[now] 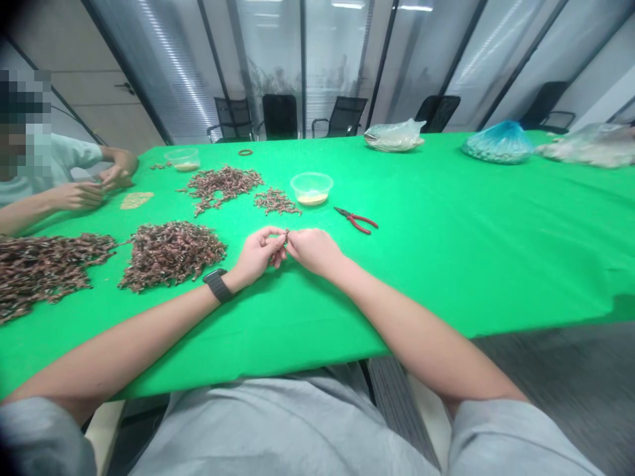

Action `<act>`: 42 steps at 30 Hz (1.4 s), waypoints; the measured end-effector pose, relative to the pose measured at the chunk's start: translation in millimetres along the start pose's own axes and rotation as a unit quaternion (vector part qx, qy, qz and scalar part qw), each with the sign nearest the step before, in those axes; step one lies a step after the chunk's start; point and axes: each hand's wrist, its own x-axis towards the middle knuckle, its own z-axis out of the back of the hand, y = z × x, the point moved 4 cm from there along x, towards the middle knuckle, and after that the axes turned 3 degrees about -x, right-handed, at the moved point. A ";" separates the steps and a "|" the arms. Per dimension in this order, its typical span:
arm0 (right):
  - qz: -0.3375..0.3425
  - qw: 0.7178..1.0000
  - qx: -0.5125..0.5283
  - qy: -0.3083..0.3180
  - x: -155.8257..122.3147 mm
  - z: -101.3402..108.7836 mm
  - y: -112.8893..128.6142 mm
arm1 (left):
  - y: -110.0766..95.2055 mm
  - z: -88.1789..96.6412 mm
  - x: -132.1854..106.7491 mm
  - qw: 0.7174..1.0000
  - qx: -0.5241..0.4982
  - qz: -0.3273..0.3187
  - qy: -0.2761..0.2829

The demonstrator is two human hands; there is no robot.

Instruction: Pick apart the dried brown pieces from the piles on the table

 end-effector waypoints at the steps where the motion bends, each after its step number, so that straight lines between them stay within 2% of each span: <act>1: 0.000 1.000 0.002 0.002 0.1 -0.3 -0.1 | 0.4 0.2 0.1 1.000 0.000 0.002 0.002; 14: 0.008 0.999 -0.008 0.040 1.2 -5.3 1.5 | 3.9 0.8 1.2 1.000 -0.013 0.021 0.013; 42: 0.011 0.999 -0.007 0.052 0.6 -11.1 -2.2 | 5.8 1.2 1.5 0.999 -0.011 0.031 0.039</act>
